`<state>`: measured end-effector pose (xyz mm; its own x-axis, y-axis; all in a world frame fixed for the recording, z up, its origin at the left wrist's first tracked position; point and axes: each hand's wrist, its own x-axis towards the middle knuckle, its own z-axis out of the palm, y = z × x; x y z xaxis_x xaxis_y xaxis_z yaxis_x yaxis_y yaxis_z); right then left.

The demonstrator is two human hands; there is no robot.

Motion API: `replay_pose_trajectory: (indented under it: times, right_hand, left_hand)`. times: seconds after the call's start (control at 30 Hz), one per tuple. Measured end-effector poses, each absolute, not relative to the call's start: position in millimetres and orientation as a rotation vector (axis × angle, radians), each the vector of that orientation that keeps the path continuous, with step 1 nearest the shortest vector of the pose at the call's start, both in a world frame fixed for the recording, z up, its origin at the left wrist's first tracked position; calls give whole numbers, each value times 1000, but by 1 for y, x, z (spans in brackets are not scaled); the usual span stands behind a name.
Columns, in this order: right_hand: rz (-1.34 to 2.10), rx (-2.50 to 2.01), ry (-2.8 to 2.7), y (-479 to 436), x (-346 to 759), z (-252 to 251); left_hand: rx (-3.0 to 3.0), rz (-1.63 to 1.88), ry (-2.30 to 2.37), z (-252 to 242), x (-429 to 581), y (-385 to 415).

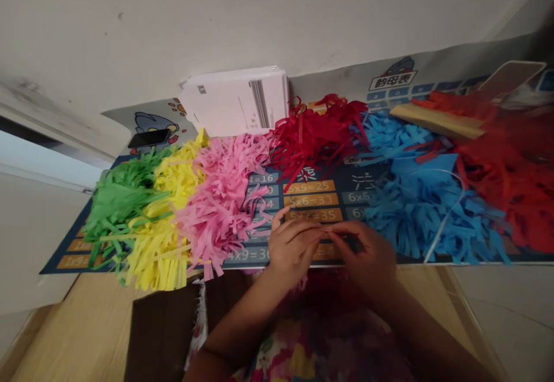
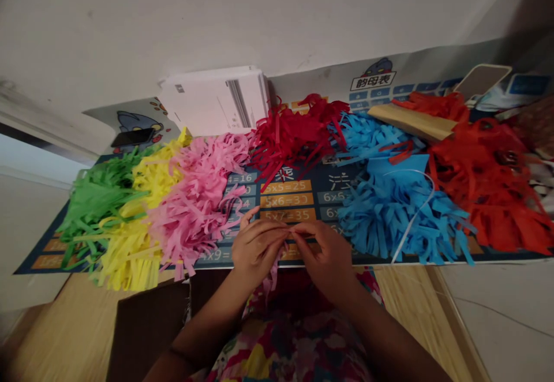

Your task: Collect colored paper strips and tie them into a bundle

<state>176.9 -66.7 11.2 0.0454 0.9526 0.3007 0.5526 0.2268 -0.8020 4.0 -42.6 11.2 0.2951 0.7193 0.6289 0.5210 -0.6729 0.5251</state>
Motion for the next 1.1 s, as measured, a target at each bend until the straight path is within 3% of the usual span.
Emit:
replay_pose_trajectory:
  times: [0.3,0.5,0.8,1.1]
  right_hand:
    - [522,-1380,-1785,-62,186,11]
    - [-103,-1965,-1709,3,331,38]
    - [79,-2204,-1880,57,370,31]
    - [257,-1926,-1806,-6,315,77]
  left_hand:
    - [2294,1186,1170,3,6,-39]
    - [2100,1249,1140,15,-6,-37]
    - [1772,1196,982,19,10,-46]
    - [889,1133,1043,22,13,-55]
